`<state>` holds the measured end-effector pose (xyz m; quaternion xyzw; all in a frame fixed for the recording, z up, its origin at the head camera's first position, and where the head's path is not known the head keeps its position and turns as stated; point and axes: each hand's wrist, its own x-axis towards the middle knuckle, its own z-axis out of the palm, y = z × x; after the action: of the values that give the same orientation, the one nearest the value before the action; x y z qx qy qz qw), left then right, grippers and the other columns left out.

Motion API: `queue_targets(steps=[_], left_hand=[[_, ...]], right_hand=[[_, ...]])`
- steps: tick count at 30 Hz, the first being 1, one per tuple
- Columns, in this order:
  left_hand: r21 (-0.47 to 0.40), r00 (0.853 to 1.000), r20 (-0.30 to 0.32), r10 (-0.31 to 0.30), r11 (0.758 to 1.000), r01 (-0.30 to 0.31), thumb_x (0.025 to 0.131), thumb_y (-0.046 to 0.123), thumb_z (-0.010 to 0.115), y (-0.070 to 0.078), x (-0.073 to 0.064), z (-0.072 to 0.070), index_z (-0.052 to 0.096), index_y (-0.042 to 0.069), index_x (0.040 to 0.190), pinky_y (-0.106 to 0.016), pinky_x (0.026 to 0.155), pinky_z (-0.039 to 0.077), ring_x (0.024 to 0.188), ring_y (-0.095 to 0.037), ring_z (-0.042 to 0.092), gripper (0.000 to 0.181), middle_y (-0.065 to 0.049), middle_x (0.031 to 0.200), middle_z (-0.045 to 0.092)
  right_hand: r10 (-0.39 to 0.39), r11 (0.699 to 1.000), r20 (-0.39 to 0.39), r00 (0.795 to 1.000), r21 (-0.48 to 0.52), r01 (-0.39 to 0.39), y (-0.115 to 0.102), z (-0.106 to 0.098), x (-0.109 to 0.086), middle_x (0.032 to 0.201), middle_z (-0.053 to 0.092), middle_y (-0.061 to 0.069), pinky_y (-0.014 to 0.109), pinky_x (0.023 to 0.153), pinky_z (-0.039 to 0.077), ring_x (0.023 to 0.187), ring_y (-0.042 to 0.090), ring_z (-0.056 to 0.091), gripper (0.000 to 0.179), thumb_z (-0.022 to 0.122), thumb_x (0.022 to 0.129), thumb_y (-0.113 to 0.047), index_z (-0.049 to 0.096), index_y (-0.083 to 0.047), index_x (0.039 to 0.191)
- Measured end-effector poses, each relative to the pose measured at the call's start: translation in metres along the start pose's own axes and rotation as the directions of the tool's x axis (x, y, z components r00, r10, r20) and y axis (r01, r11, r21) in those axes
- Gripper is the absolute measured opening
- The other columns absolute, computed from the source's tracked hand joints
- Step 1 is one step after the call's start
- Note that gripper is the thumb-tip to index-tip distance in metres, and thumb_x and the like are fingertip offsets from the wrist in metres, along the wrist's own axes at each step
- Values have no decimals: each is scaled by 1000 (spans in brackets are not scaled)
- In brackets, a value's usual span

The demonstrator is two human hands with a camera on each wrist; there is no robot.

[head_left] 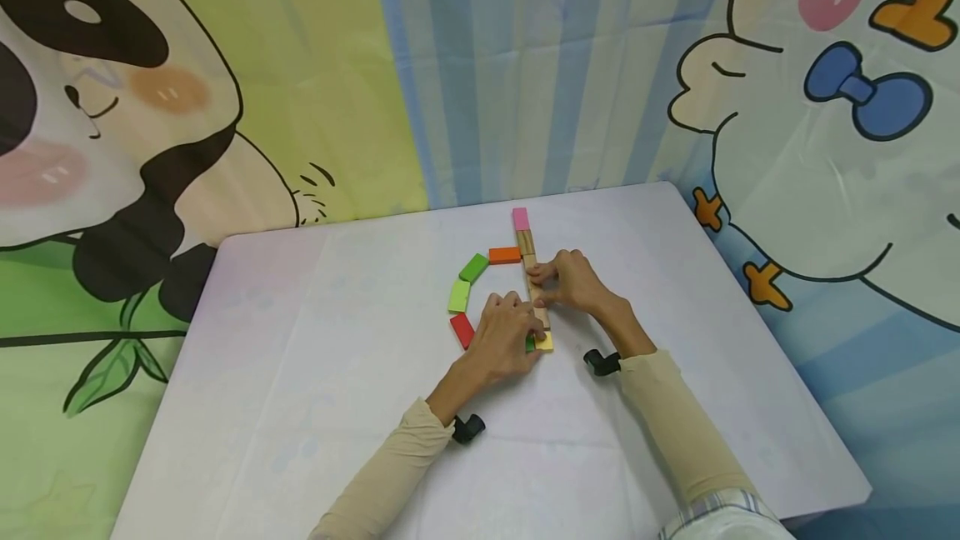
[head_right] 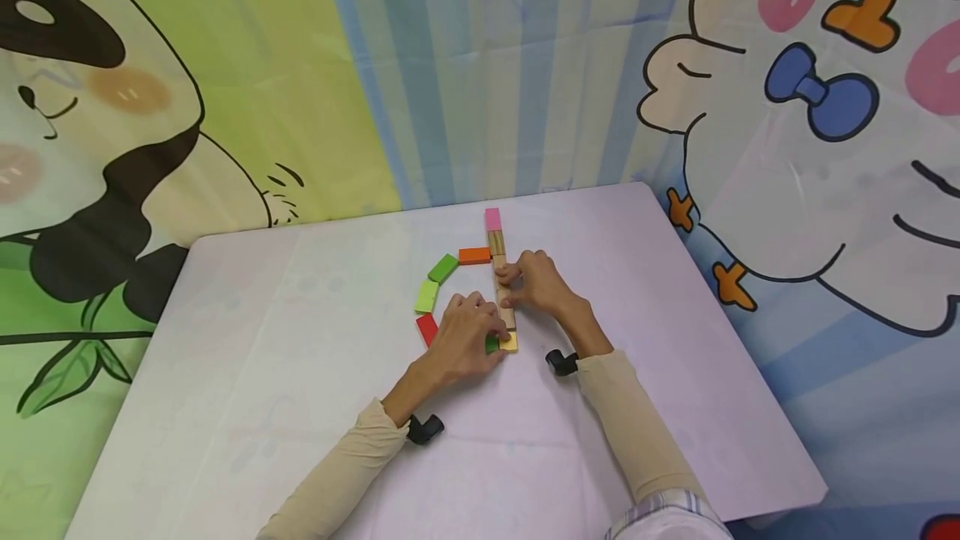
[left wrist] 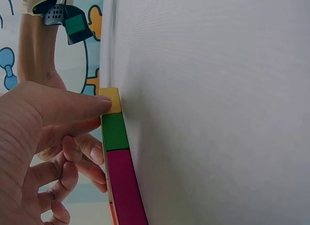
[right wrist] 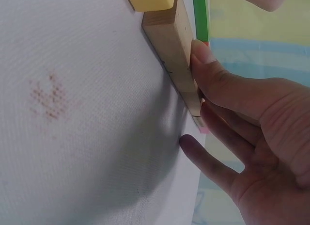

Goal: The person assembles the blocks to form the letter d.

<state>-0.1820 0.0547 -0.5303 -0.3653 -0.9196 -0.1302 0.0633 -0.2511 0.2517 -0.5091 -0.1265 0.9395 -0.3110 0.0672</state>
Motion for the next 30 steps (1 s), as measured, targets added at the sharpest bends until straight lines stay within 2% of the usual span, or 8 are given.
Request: queue_targets(steps=[7,18,25,30], left_hand=[[-2,1000,-13,3,1000,-3,88,41,88,-2,0,0,85,31,99,-35,87,38,95,-14,54,15,11,103,77],[-5,1000,-27,2,1000,-2,82,49,94,-7,-2,-1,85,31,100,-37,92,41,102,-15,56,27,10,103,74],[11,999,-37,5,1000,-4,84,46,94,-10,-5,0,86,30,98,-35,89,41,97,-13,54,23,10,96,71],[7,999,-48,9,1000,-9,85,46,94,-10,-5,1,86,30,97,-35,91,41,98,-13,54,22,10,96,72]], right_hand=[[-12,1000,-4,1000,2,12,0,0,0,130,78,5,51,113,54,131,33,72,49,99,77,-12,80,-5,122],[-34,999,-14,999,15,34,2,-1,-1,129,79,6,54,115,51,132,34,71,49,100,76,-11,80,-3,121],[-49,999,-14,999,11,49,4,1,-1,130,78,6,54,115,52,133,34,71,49,99,77,-11,79,-4,122],[-59,998,-16,998,14,60,2,0,-1,130,78,7,54,115,52,132,34,71,49,99,78,-10,79,-3,122]])
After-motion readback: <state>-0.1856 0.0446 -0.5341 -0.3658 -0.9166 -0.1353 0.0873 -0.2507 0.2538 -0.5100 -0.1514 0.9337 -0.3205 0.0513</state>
